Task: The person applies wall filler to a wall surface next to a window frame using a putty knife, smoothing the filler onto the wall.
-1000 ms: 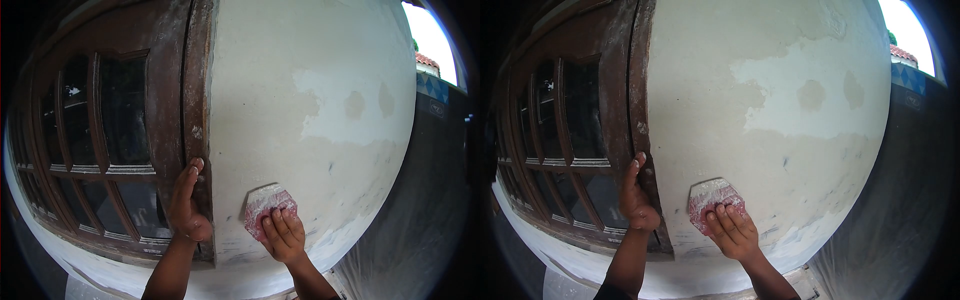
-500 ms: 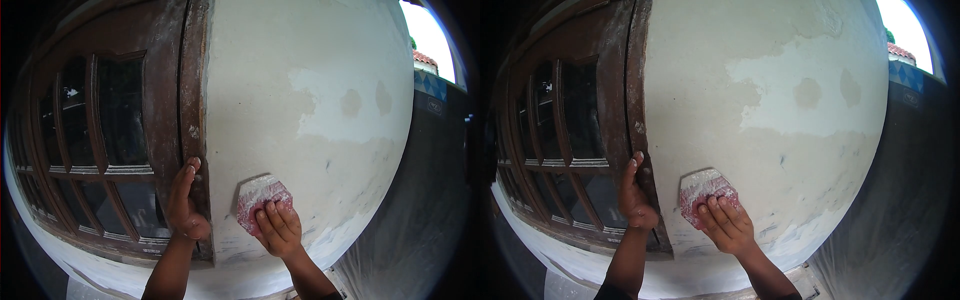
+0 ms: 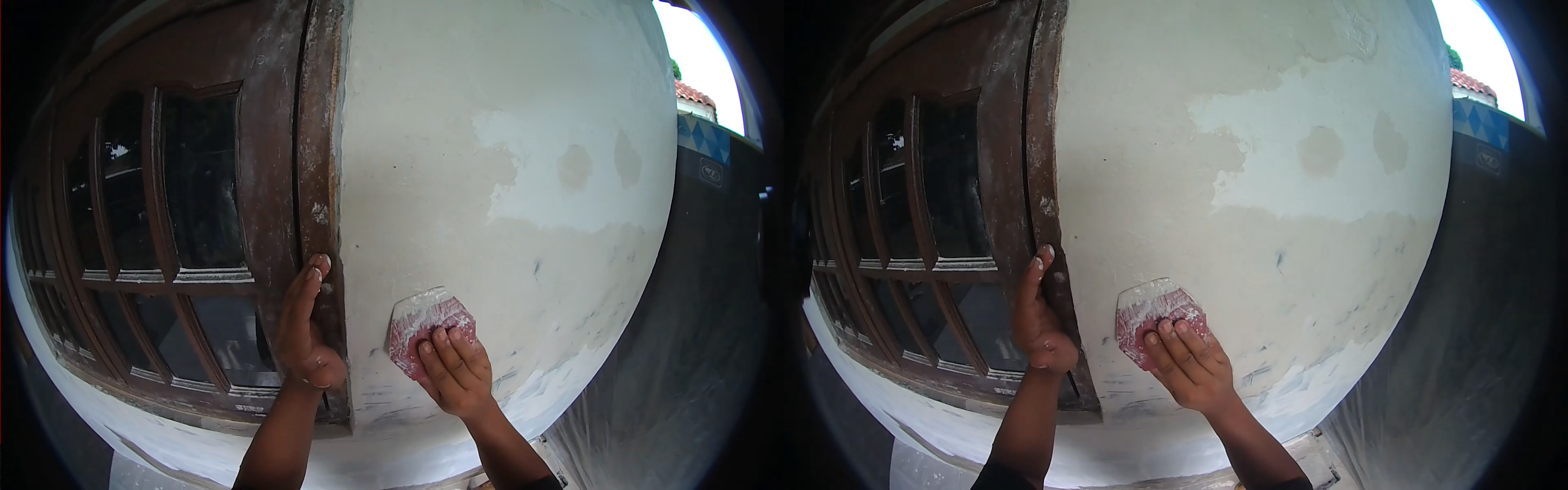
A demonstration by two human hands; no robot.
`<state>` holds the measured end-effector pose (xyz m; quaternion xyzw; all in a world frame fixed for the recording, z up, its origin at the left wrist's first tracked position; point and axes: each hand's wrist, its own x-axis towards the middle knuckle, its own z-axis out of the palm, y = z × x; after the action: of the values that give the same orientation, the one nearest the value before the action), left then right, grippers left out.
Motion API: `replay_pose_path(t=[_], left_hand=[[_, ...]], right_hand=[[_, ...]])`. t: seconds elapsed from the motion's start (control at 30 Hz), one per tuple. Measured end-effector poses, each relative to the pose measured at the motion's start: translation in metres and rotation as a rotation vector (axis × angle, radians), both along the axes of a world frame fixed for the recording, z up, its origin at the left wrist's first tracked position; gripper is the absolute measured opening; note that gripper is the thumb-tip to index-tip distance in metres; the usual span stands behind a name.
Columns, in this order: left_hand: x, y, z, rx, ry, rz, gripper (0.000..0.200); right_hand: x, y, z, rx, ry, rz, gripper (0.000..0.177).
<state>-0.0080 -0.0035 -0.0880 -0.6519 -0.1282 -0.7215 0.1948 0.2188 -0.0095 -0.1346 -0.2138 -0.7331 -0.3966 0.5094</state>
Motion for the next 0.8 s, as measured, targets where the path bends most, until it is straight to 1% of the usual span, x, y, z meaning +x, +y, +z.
replay_pose_path(t=[0.13,0.3,0.37,0.47,0.53,0.6,0.77,0.8], left_hand=[[0.0,0.001,0.001,0.017,0.011,-0.021,0.106],[-0.001,-0.002,0.0,-0.015,0.002,-0.002,0.107],[0.0,-0.001,-0.001,-0.014,-0.008,-0.009,0.107],[0.0,0.0,-0.002,-0.026,-0.022,-0.021,0.107],[0.0,0.002,-0.001,0.013,-0.004,-0.017,0.107],[-0.001,0.002,0.0,0.015,-0.003,-0.023,0.107],[-0.001,0.0,0.001,0.02,0.009,-0.034,0.107],[-0.003,0.0,0.001,0.012,-0.008,0.0,0.106]], right_hand=[[0.002,0.0,-0.011,0.018,0.014,0.026,0.034],[-0.02,-0.001,0.027,0.071,0.071,0.044,0.035],[-0.024,-0.005,0.038,0.01,-0.009,0.029,0.036],[-0.02,-0.004,0.025,-0.011,-0.017,0.029,0.035],[-0.014,-0.007,0.013,-0.032,-0.028,0.034,0.035],[-0.012,-0.007,0.006,0.046,-0.025,0.009,0.034],[-0.021,-0.004,0.038,0.067,0.006,0.045,0.034],[-0.023,-0.005,0.044,0.06,0.006,0.047,0.034]])
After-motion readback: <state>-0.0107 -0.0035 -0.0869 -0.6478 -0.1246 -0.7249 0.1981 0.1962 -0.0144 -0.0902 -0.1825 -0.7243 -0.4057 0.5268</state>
